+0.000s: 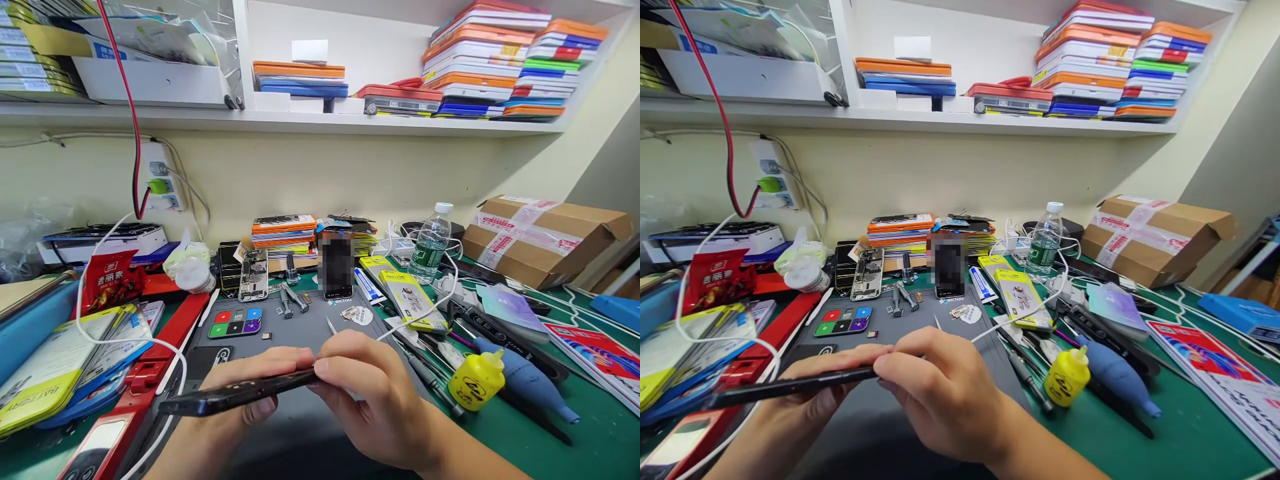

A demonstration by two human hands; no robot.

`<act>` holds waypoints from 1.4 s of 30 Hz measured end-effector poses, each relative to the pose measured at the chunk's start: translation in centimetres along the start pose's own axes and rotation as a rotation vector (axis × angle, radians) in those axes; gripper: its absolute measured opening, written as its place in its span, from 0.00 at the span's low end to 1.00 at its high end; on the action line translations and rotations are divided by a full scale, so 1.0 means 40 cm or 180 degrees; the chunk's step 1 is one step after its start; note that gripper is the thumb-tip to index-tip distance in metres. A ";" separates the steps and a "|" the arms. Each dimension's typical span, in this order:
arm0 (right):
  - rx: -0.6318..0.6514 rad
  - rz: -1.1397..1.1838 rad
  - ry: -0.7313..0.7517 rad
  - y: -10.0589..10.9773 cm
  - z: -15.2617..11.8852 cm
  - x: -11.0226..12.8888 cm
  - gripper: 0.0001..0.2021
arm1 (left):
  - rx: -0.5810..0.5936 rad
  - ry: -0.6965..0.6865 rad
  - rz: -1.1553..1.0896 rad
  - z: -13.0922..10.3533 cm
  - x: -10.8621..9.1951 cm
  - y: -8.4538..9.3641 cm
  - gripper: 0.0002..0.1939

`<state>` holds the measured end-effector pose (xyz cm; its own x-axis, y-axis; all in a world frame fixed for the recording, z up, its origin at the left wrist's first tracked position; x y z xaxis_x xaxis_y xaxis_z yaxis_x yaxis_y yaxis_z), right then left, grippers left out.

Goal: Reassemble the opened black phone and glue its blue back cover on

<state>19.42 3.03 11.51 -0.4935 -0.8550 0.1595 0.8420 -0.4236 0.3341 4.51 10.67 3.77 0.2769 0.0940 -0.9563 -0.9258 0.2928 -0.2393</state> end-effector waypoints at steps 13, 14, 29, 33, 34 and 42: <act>0.0094 0.0135 -0.0134 -0.007 0.001 -0.016 0.15 | -0.0536 -0.0664 0.0211 -0.061 -0.075 -0.014 0.06; 0.0114 0.0140 -0.0134 -0.009 0.001 -0.018 0.15 | -0.0485 -0.0716 0.0299 -0.059 -0.082 -0.015 0.05; 0.0014 0.0196 -0.0008 -0.005 -0.011 -0.012 0.20 | -0.0340 -0.0945 0.0110 -0.056 -0.113 -0.008 0.21; 0.0046 0.0198 0.0003 -0.006 -0.014 -0.011 0.22 | -0.0518 -0.0915 -0.0168 -0.054 -0.103 0.014 0.21; 0.0044 0.0203 -0.0002 -0.005 -0.015 -0.012 0.22 | -0.0532 -0.0906 -0.0168 -0.049 -0.100 0.018 0.18; 0.0004 0.0306 0.0055 -0.004 -0.011 -0.009 0.22 | 0.0405 -0.1815 0.0085 -0.043 -0.139 -0.015 0.09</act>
Point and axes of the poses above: each hand's wrist, its own z-axis towards the middle knuckle, its own y-axis out of the back of the hand, x = y × z, the point moved 9 cm from there along z, towards the middle knuckle, and after that the axes turned 11 degrees about -x, right-handed, at the moved point
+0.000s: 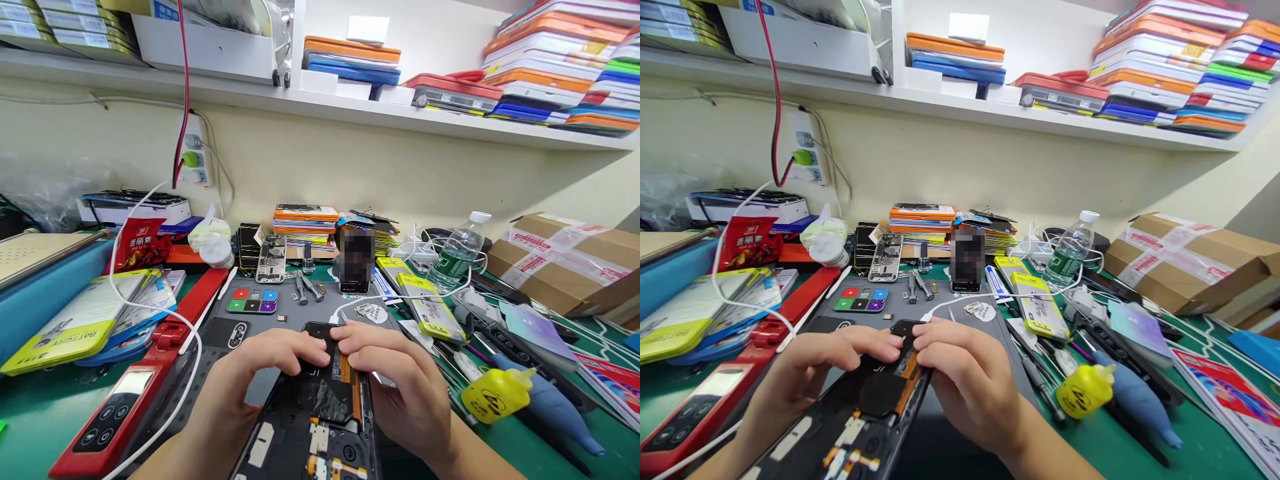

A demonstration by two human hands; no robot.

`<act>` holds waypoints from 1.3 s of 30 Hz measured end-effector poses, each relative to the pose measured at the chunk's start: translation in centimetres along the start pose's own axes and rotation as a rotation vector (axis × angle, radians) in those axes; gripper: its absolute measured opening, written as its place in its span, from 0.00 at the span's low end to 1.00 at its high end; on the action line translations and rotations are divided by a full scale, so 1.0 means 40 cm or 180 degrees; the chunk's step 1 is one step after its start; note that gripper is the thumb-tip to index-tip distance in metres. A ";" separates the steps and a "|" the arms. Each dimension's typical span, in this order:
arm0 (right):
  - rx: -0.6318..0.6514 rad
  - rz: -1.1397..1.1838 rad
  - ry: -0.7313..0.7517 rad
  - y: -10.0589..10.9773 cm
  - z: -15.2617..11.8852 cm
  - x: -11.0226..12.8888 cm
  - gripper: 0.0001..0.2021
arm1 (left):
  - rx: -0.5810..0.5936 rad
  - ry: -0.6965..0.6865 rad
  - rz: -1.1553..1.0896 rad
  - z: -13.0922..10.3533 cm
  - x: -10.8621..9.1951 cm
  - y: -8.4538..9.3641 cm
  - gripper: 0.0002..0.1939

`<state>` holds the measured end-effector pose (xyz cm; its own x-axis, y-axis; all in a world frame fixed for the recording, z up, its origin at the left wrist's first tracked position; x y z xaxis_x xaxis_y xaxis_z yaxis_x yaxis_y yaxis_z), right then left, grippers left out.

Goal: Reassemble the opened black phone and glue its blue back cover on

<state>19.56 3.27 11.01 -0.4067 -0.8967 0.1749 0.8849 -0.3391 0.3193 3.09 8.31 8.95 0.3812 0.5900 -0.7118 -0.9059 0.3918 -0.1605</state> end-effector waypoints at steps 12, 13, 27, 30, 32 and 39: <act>-0.0128 -0.0147 -0.1072 -0.019 -0.005 -0.058 0.13 | -0.1673 0.1559 0.0479 -0.062 0.102 0.061 0.12; -0.0154 -0.0171 -0.1244 -0.020 -0.009 -0.068 0.13 | -0.1781 0.1754 0.0395 -0.071 0.119 0.063 0.15; 0.0196 0.0469 -0.3673 -0.072 -0.109 -0.191 0.14 | -0.1937 0.2958 -0.0507 -0.119 0.240 0.042 0.29; 0.0087 0.0643 -0.3840 -0.071 -0.125 -0.207 0.15 | -0.1866 0.2940 -0.0916 -0.114 0.240 0.028 0.25; 0.0035 0.0812 -0.3936 -0.071 -0.132 -0.216 0.17 | -0.1789 0.2938 -0.1044 -0.110 0.243 0.023 0.23; 0.0139 0.1263 -0.3976 -0.082 -0.137 -0.219 0.19 | -0.1789 0.3107 -0.1102 -0.121 0.265 0.024 0.10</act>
Point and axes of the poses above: each hand's wrist, its own z-axis towards the middle knuckle, its own y-axis out of the back of the hand, x = y × z, the point moved 9 cm from there along z, towards the middle knuckle, and after that the axes turned 11 degrees about -x, right-handed, at the moved point
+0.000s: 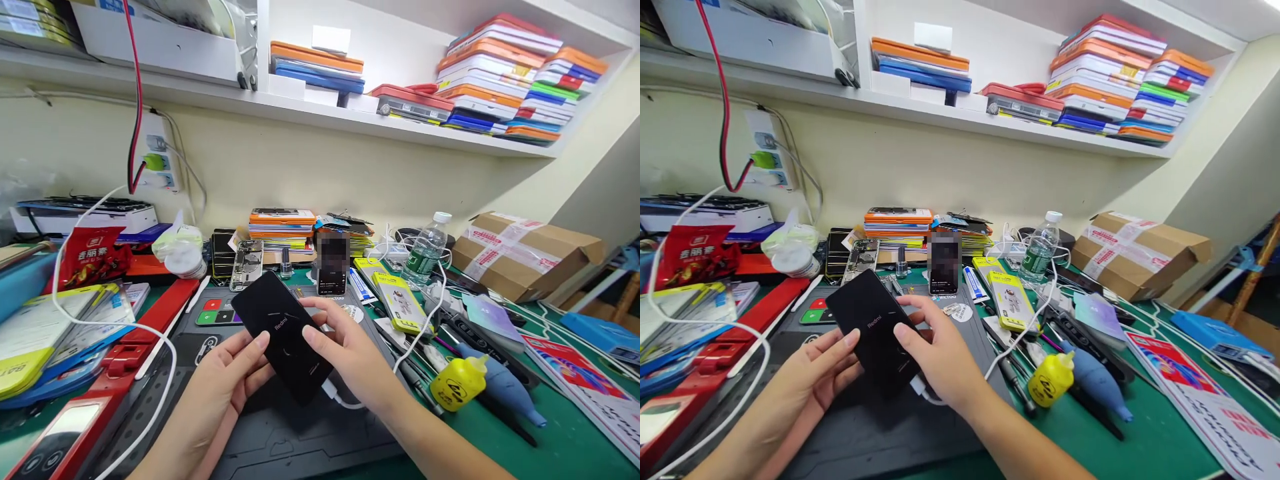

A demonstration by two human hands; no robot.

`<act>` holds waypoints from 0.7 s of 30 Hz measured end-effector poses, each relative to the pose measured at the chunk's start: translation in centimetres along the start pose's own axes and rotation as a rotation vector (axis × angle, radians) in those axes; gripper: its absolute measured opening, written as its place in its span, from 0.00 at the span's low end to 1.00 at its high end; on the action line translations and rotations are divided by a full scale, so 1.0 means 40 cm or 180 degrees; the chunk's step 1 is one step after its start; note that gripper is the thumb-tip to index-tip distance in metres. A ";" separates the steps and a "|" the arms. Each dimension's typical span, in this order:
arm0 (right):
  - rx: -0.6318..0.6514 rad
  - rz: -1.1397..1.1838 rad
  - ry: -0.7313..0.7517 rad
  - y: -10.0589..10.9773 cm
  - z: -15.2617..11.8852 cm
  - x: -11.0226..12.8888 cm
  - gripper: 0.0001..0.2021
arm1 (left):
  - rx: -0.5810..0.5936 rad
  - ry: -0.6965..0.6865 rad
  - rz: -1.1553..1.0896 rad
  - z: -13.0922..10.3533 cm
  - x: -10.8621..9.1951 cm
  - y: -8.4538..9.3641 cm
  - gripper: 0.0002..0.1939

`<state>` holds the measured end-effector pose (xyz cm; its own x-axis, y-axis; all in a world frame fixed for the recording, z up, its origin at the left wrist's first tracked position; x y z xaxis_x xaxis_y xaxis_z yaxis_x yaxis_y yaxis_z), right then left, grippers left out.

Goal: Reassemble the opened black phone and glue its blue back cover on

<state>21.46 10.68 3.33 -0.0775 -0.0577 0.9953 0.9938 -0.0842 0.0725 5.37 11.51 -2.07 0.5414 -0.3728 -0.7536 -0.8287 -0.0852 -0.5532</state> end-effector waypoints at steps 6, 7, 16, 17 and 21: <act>0.0085 0.0051 -0.0142 -0.006 0.001 -0.011 0.19 | -0.0005 -0.0008 0.0062 -0.011 -0.001 -0.009 0.11; 0.0074 0.0020 -0.0130 -0.007 0.001 -0.012 0.20 | -0.0026 -0.0014 0.0059 -0.011 -0.001 -0.009 0.12; -0.0308 -0.0178 0.0060 0.008 0.002 -0.019 0.20 | -0.0511 0.0443 -0.0348 -0.003 0.045 0.043 0.15; -0.0343 -0.0197 0.0085 0.011 0.002 -0.018 0.20 | -0.0526 0.0489 -0.0346 -0.001 0.053 0.049 0.17; -0.0436 -0.0244 0.0111 0.018 -0.001 -0.019 0.19 | -0.0433 0.0647 -0.0269 0.010 0.085 0.058 0.16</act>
Point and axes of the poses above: each hand's wrist, its own z-axis towards the middle knuckle, its own y-axis out of the back of the hand, x = y × z, the point moved 9 cm from there along z, towards the middle knuckle, and after that the axes turned 11 degrees about -x, right-handed, at the moved point
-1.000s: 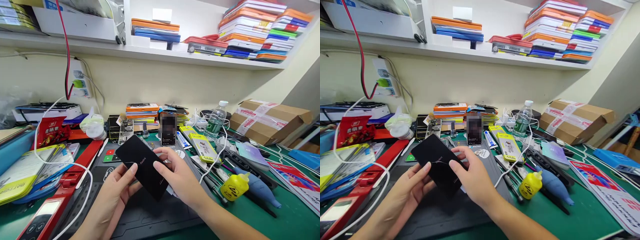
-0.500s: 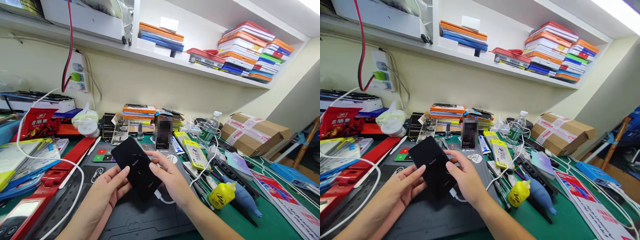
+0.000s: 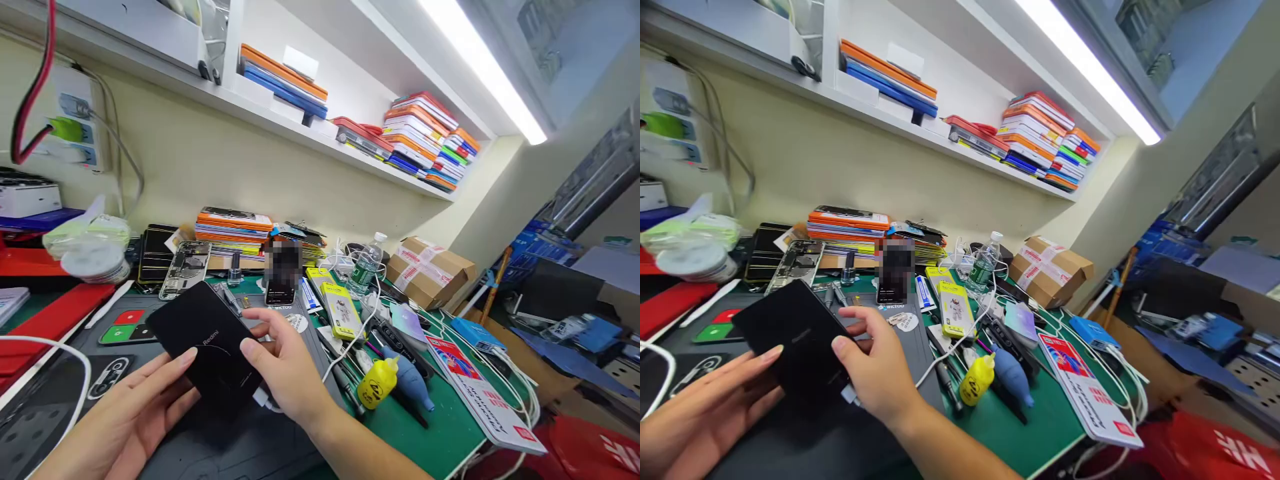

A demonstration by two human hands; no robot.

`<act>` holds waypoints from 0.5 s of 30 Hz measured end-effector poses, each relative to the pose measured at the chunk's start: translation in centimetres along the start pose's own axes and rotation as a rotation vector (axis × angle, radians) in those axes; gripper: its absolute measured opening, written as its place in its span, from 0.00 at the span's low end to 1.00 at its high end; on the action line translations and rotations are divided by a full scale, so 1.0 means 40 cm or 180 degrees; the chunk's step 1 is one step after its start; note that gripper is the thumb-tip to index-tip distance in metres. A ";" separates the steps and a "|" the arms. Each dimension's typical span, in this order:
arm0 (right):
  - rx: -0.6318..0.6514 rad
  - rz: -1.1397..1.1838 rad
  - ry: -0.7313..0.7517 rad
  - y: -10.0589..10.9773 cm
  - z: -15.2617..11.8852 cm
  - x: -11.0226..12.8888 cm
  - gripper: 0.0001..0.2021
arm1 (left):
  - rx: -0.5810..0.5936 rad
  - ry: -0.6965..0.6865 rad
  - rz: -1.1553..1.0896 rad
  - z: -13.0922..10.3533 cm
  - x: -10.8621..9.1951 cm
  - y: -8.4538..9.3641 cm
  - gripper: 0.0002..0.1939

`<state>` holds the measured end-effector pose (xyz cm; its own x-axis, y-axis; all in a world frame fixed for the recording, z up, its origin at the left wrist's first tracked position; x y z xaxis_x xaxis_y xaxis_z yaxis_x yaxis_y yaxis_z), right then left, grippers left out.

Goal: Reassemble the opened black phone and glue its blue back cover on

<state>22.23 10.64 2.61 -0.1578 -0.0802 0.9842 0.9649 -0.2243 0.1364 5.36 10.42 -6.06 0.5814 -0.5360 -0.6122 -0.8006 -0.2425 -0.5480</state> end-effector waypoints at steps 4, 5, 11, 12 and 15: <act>-0.0065 0.0016 0.0030 0.004 0.000 -0.001 0.19 | 0.0075 -0.0163 0.0049 0.011 0.000 -0.006 0.17; -0.0073 0.0019 0.0048 0.004 0.000 0.000 0.18 | 0.0051 -0.0230 0.0090 0.013 -0.004 -0.008 0.17; 0.0073 0.0078 0.0102 0.001 0.003 -0.002 0.16 | 0.0049 -0.0462 0.0146 -0.017 -0.031 -0.037 0.18; 0.0117 0.0063 0.0070 0.002 0.003 -0.003 0.15 | 0.0163 -0.0532 0.0127 -0.027 -0.039 -0.050 0.15; 0.0076 -0.0314 0.0101 0.019 0.006 0.007 0.18 | 0.0209 -0.0684 0.0036 -0.044 -0.063 -0.063 0.12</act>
<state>22.97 10.68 3.00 -0.2585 -0.0898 0.9618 0.9491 -0.2093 0.2356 5.65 10.96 -2.12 0.5956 -0.3520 -0.7220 -0.8001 -0.1805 -0.5720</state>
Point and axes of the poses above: each hand's wrist, its own z-axis towards the middle knuckle, its own y-axis out of the back of the hand, x = y × z, the point moved 9 cm from there along z, towards the middle knuckle, and after that the axes turned 11 degrees about -x, right-handed, at the moved point
